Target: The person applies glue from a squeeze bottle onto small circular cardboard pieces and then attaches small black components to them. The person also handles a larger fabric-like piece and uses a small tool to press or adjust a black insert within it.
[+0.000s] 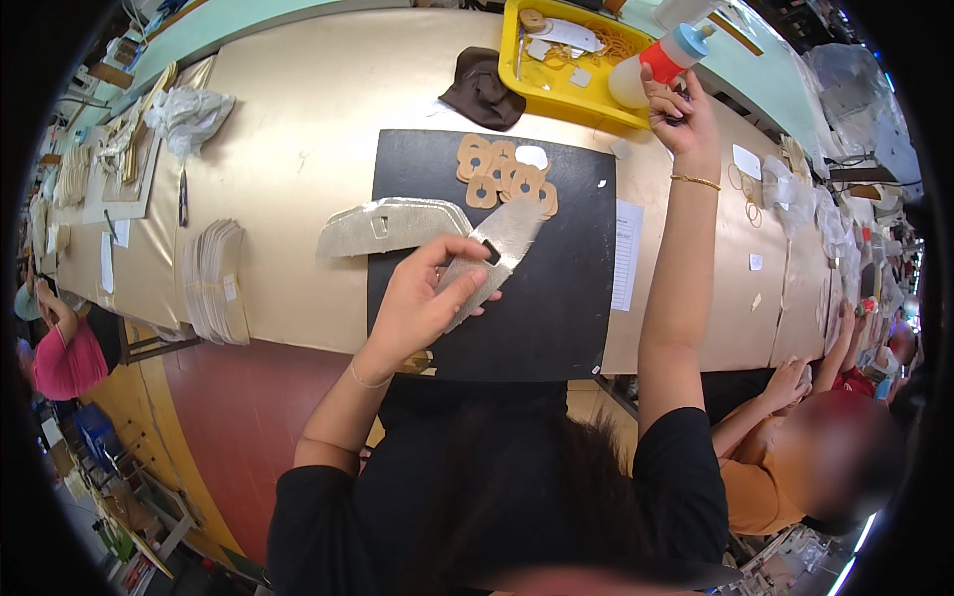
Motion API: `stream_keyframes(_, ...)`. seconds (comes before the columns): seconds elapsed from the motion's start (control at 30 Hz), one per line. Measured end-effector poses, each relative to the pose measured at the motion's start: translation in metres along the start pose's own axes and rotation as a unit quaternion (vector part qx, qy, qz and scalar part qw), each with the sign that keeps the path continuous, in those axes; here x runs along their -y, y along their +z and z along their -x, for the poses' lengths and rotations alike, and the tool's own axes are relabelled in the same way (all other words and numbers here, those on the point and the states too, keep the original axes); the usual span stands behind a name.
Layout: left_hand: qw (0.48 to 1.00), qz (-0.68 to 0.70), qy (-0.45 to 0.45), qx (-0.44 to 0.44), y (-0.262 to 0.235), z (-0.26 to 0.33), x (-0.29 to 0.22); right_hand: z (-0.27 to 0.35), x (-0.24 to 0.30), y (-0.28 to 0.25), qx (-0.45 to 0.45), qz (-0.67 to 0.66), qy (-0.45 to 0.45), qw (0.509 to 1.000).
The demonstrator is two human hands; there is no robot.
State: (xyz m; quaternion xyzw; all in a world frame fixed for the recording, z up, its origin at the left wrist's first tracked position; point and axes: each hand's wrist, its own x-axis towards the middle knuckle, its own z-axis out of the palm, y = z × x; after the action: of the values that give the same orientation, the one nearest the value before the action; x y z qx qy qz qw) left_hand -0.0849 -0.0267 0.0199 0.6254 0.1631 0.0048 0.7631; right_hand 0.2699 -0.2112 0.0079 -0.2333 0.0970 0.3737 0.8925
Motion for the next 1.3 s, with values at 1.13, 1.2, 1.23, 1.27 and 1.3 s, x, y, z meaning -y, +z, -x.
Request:
stream_keyframes(1.13,0.990,-0.046,0.132,0.031,0.019,0.025,-0.008,0.206,-0.155,0.025,0.148,0.561,-0.215,0.785)
stream_keyframes(1.2,0.968,-0.120,0.218,0.040,0.015,0.022,-0.008,0.217,-0.165,0.038,0.125,0.667,-0.299,0.671)
stream_keyframes(1.23,0.975,-0.098,0.197,0.042,0.015,0.023,-0.008,0.220,-0.171,0.044,0.170,0.676,-0.343,0.630)
stream_keyframes(1.27,0.984,-0.067,0.162,0.029,0.015,0.025,-0.008,0.223,-0.175,0.048,0.200,0.705,-0.354,0.581)
stream_keyframes(1.3,0.991,-0.036,0.127,0.016,0.018,0.026,-0.008,0.225,-0.177,0.051,0.239,0.712,-0.349,0.560)
